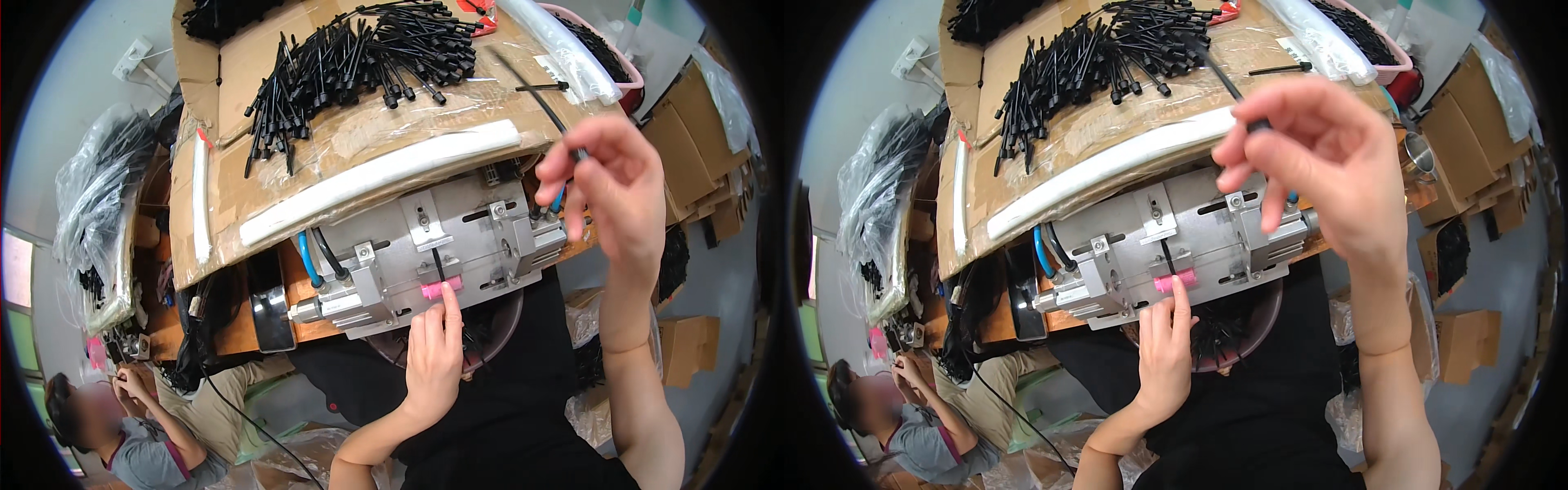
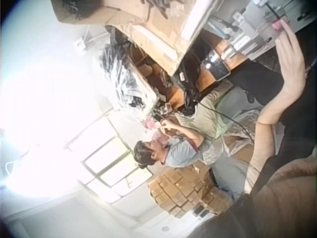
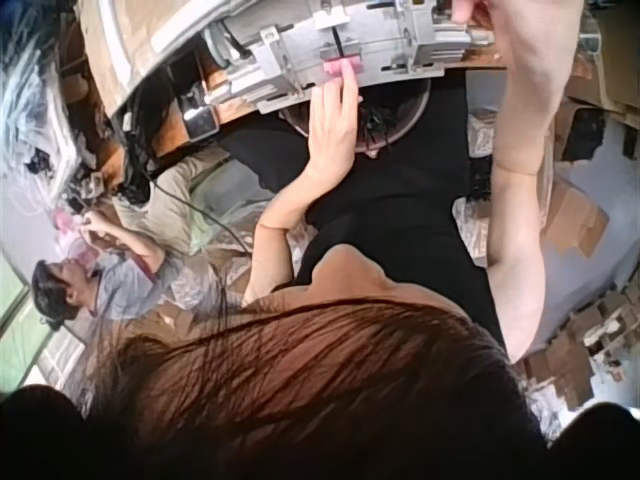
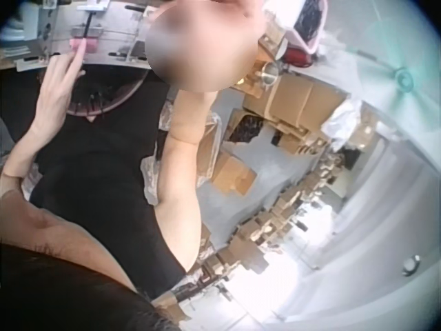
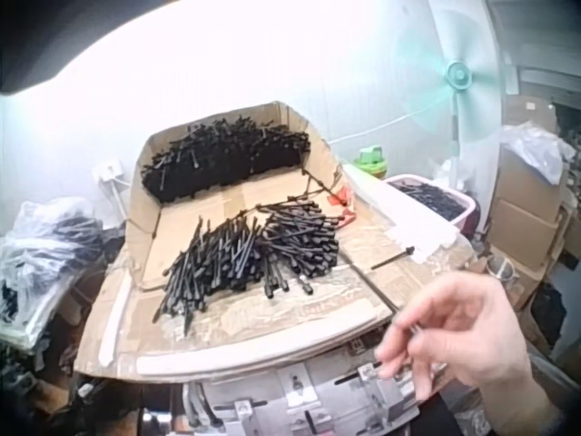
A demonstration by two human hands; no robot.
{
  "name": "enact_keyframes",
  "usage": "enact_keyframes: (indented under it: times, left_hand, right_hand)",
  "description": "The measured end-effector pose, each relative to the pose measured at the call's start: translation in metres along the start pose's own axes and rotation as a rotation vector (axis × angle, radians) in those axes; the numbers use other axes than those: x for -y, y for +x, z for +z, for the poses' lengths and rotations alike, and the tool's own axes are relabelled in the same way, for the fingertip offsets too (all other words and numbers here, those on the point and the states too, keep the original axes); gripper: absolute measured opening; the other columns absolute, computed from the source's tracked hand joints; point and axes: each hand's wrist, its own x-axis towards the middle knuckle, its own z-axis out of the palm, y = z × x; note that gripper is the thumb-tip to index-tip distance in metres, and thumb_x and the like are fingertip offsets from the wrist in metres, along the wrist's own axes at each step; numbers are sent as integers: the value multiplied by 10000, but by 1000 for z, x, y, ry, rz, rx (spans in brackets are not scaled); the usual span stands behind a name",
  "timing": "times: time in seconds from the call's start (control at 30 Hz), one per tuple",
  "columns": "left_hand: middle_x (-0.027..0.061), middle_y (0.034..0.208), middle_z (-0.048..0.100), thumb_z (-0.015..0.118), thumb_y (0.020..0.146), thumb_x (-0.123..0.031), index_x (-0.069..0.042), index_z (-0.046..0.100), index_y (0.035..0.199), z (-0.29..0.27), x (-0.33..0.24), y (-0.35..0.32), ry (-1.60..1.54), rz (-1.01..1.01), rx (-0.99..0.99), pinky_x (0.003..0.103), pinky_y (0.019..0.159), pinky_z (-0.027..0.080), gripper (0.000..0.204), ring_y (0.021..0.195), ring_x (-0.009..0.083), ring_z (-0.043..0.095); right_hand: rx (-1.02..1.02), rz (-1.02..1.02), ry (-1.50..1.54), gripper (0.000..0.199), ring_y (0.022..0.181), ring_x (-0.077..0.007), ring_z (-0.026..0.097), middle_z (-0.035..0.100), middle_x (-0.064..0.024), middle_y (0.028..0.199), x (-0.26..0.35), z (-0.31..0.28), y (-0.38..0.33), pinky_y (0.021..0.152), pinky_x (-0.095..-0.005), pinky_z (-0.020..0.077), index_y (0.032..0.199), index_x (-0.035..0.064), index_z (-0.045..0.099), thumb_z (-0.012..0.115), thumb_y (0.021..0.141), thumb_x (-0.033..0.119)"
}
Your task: The person repeatedly picks up black cable ties from a cardboard box and inserts them into a metal jig on a workbench. They manipulate the ties within the jig and then remove them, placing them back onto the box. The process is repetitive and involves handling the ties one at a time.
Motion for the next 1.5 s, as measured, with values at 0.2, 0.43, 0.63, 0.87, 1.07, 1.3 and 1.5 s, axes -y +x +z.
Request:
enact_keyframes:
  times: [0.2, 0.43, 0.63, 0.87, 1.07, 1.3, 1.5]
  left_hand:
    - [153, 1085, 551, 695, 790, 50, 50, 407, 1433, -3, 0, -5, -114, -93, 72, 391, 813, 463, 705, 961, 318, 524]
    - [140, 1157, 540, 739, 738, 83, 38, 432, 1431, -44, -3, -11, -183, -161, -42, 357, 805, 446, 759, 938, 277, 497]
    - [135, 1097, 569, 764, 739, 37, 35, 497, 1386, -49, 3, -11, -159, -158, -47, 343, 757, 472, 700, 921, 266, 509]
    - [174, 1043, 550, 722, 769, 15, 19, 540, 1327, -71, 40, 75, -130, 55, -143, 410, 805, 460, 587, 948, 320, 523]
    - [190, 1044, 563, 727, 796, -92, 19, 592, 1062, -56, 61, 230, -15, 275, -206, 426, 854, 499, 317, 994, 357, 556]
    - [124, 917, 597, 700, 814, -91, -24, 622, 911, -59, 93, 226, -53, 340, -31, 412, 802, 465, 141, 922, 324, 559]
    - [6, 893, 676, 669, 878, -67, -30, 675, 978, -110, 144, 206, -629, 29, 184, 274, 779, 458, 106, 821, 103, 568]
  right_hand:
    - [112, -131, -444, 404, 690, -176, 636, 680, -121, 876, -38, 26, -79, 586, -286, 525, 1147, -40, 615, 737, 764, -74]
    - [179, -140, -600, 630, 598, -214, 569, 567, -86, 701, -97, 71, -139, 542, -340, 468, 1349, -34, 525, 749, 761, 1]
    - [214, -117, -646, 621, 586, -209, 577, 553, -83, 668, -104, 76, -132, 522, -345, 463, 1362, -11, 527, 744, 782, 44]
    - [277, -193, -779, 535, 650, -212, 630, 631, -73, 769, -55, 54, -88, 541, -329, 512, 1294, 23, 588, 733, 781, 55]
    - [-84, -615, -1197, 314, 891, -283, 640, 609, -89, 931, -61, 25, 81, 680, -385, 530, 1067, 100, 643, 606, 768, 12]
    - [335, -710, -1201, 167, 880, -276, 631, 602, -86, 877, -91, -4, 142, 736, -371, 524, 956, 37, 654, 665, 789, 36]
    - [352, -206, -419, 178, 734, -122, 634, 698, -62, 871, -67, 17, 150, 667, -260, 514, 1031, 28, 686, 690, 901, 149]
